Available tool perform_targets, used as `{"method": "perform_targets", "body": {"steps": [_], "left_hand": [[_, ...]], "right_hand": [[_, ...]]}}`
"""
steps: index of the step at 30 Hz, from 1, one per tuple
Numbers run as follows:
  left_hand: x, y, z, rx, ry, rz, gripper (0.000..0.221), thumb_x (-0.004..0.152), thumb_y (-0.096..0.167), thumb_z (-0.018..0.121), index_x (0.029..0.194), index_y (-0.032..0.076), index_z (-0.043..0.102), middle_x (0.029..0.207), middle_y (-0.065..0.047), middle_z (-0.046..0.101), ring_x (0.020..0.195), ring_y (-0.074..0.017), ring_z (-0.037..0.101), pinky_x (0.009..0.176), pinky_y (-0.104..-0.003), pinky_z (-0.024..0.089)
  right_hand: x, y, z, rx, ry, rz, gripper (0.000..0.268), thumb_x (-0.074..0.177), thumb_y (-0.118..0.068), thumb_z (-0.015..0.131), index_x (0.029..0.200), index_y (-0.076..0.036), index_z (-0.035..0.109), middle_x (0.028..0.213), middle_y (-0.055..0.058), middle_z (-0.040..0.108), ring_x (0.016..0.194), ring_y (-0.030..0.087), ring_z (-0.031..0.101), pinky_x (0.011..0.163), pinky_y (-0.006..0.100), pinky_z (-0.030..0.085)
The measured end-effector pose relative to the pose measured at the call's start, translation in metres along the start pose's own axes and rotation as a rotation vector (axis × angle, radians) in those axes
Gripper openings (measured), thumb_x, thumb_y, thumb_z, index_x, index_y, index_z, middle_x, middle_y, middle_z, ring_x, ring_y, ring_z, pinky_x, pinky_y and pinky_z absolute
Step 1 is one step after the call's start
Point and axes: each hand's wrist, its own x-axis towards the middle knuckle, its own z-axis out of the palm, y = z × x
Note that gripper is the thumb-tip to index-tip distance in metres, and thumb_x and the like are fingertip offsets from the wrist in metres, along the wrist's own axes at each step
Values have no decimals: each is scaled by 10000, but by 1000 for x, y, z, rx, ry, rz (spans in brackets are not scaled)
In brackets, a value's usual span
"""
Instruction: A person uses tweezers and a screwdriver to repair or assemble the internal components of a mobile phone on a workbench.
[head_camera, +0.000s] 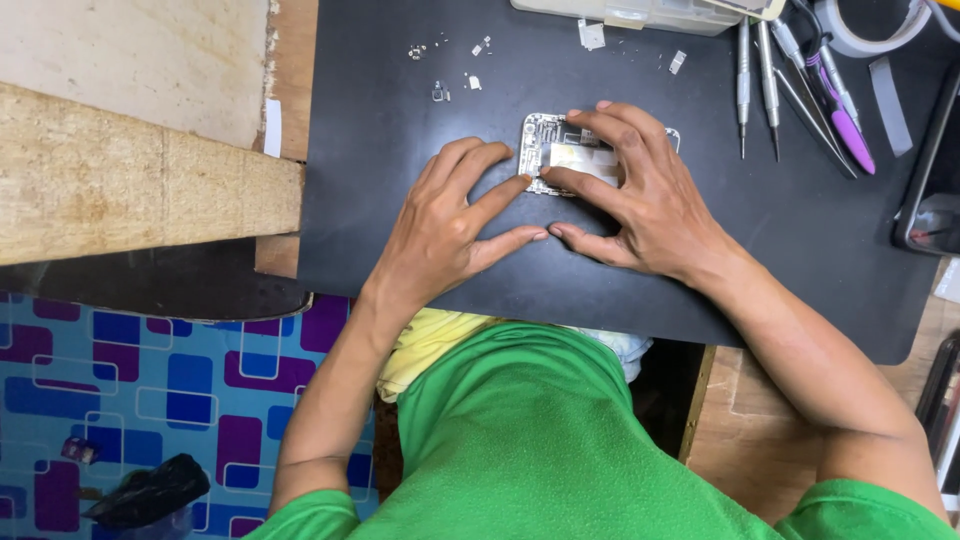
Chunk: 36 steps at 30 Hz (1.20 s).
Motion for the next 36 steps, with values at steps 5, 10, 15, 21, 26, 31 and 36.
{"method": "perform_targets", "body": {"steps": [5, 10, 15, 21, 26, 31, 36], "left_hand": [[0, -1, -1, -65, 13, -25, 416, 990, 363, 769, 1138, -13, 668, 1222, -204, 578, 1106, -380, 565, 954, -501, 529], [0, -2, -1, -94, 20, -40, 414, 992, 366, 767, 1157, 0, 664, 1233, -208, 578, 1109, -383, 573, 962, -495, 524], [-1, -2, 1, -95, 20, -53, 420, 990, 374, 768, 1159, 6, 661, 1244, -201, 578, 1117, -384, 574, 964, -499, 523], [-1, -3, 2, -82, 15, -63, 387, 1014, 336, 748, 1181, 1, 649, 1246, -202, 580, 1114, -383, 578, 966, -494, 522], [3, 1, 2, -27, 9, -56, 297, 1045, 248, 718, 1176, -7, 642, 1226, -201, 582, 1099, -378, 579, 944, -485, 529], [9, 5, 1, 58, -49, -91, 158, 1020, 48, 654, 1169, -4, 657, 1233, -187, 572, 1101, -351, 567, 901, -452, 532], [14, 5, -1, 94, -112, -92, 177, 991, 82, 694, 1140, 13, 628, 1226, -174, 552, 1061, -340, 542, 832, -447, 513]], "right_hand": [[3, 1, 2, -9, 6, -14, 410, 1019, -399, 727, 1298, -100, 713, 1472, 230, 467, 1361, 431, 448, 1046, 545, 528], [3, 1, 4, 6, 34, -18, 367, 1011, -376, 741, 1226, -79, 740, 1442, 234, 504, 1340, 433, 471, 1101, 552, 486], [-1, 2, 6, 7, 64, 17, 386, 994, -376, 787, 1218, -68, 721, 1431, 215, 528, 1361, 408, 461, 951, 466, 563], [0, 3, 6, 16, 72, 24, 329, 987, -335, 809, 1159, -63, 738, 1409, 212, 550, 1350, 410, 484, 976, 482, 553], [-2, 4, 7, 30, 128, 13, 277, 1004, -265, 791, 1128, -22, 742, 1326, 222, 596, 1277, 432, 549, 1027, 512, 533], [-1, 2, 4, 67, 181, 30, 134, 998, -86, 787, 1068, 6, 721, 1190, 197, 617, 1107, 396, 584, 940, 477, 517], [-5, 2, 6, 60, 181, 28, 151, 998, -114, 797, 1075, -3, 731, 1196, 179, 635, 1119, 385, 585, 917, 469, 528]]}}
